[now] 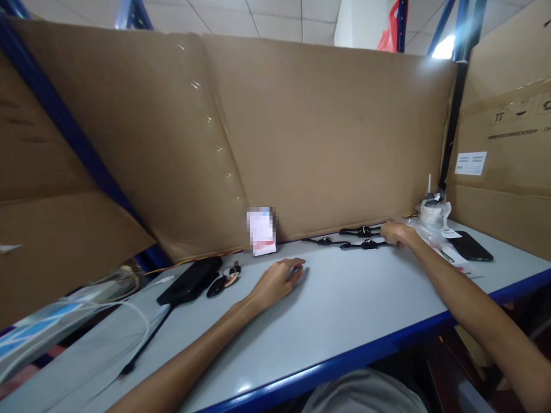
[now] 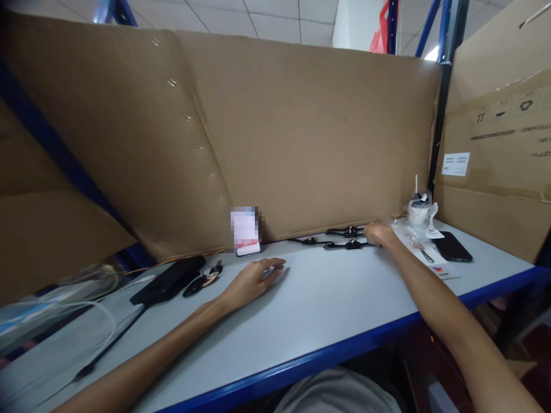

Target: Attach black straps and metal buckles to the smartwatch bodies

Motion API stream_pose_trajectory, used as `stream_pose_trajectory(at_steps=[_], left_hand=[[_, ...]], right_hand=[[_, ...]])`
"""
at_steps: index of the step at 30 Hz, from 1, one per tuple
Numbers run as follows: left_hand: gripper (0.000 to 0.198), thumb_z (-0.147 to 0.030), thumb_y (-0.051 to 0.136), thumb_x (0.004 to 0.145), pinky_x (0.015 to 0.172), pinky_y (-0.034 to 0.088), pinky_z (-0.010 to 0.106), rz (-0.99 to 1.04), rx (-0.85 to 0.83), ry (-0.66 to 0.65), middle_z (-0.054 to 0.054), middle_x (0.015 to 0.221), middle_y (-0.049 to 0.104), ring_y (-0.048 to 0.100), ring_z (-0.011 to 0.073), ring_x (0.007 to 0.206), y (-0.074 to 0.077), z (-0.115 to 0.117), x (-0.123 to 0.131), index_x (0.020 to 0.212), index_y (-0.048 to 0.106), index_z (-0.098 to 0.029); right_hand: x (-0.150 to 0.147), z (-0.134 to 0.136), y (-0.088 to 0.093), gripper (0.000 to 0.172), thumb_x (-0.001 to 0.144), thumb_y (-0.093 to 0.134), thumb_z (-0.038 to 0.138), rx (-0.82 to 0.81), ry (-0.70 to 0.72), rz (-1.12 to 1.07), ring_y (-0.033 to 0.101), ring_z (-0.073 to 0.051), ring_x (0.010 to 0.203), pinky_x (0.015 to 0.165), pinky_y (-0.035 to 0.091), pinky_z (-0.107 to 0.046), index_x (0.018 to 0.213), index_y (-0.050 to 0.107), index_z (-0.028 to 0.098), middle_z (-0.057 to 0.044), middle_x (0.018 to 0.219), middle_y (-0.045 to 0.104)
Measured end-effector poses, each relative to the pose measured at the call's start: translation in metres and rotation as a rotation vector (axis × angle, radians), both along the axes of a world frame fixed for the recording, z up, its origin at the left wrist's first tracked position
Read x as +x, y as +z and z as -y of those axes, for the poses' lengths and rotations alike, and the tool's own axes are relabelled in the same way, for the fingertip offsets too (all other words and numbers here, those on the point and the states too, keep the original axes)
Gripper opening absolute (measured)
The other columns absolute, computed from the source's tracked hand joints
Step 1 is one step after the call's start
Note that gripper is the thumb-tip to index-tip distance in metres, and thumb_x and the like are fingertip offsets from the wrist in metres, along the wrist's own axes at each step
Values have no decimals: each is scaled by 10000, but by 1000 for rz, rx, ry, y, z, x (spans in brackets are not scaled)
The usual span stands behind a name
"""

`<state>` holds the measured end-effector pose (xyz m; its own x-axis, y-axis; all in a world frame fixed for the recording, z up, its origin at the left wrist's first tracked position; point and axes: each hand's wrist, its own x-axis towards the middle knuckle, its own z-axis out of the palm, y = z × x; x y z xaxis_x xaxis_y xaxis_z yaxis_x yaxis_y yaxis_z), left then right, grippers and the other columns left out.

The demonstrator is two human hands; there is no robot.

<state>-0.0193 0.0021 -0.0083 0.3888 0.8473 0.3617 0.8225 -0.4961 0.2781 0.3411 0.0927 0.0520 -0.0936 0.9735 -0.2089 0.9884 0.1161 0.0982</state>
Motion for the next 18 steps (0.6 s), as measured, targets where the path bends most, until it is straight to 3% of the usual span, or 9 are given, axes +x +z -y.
stream_pose_trajectory(at_steps=[5,8,10,13,18], left_hand=[[321,-334,504,915,804,541,334,33,42,-17,83,1085,754,698,243,978,1,1,2,1125,706,-198],[313,-322,505,925,845,540,354,47,70,-45,95,1102,742,687,247,1015,0,1,3,1131,700,-188],[304,-312,499,931,886,530,375,30,78,-69,97,1112,736,680,252,1026,-2,0,4,1119,706,-192],[299,-300,494,930,898,525,388,2,77,-84,95,1104,735,677,257,1013,-4,-1,4,1108,712,-199],[300,-325,487,934,915,517,387,7,92,-114,93,1083,728,664,260,1025,-5,-2,4,1080,716,-199]], right_hand=[[-12,5,-3,250,705,675,46,-30,75,-36,678,-184,612,601,498,-258,943,746,75,-108,801,746],[-25,8,-5,244,794,696,193,3,150,-107,679,-150,627,604,482,-215,1030,735,143,-61,827,755],[-32,10,-6,242,871,649,337,62,183,-133,699,-171,704,650,484,-225,984,746,146,-83,839,757],[-33,9,-6,377,930,559,468,185,181,-136,708,-243,903,756,484,-274,958,756,147,-149,969,751],[-8,-2,-4,327,958,505,300,303,60,-94,633,-313,1150,878,469,-335,1162,704,141,-220,1223,670]])
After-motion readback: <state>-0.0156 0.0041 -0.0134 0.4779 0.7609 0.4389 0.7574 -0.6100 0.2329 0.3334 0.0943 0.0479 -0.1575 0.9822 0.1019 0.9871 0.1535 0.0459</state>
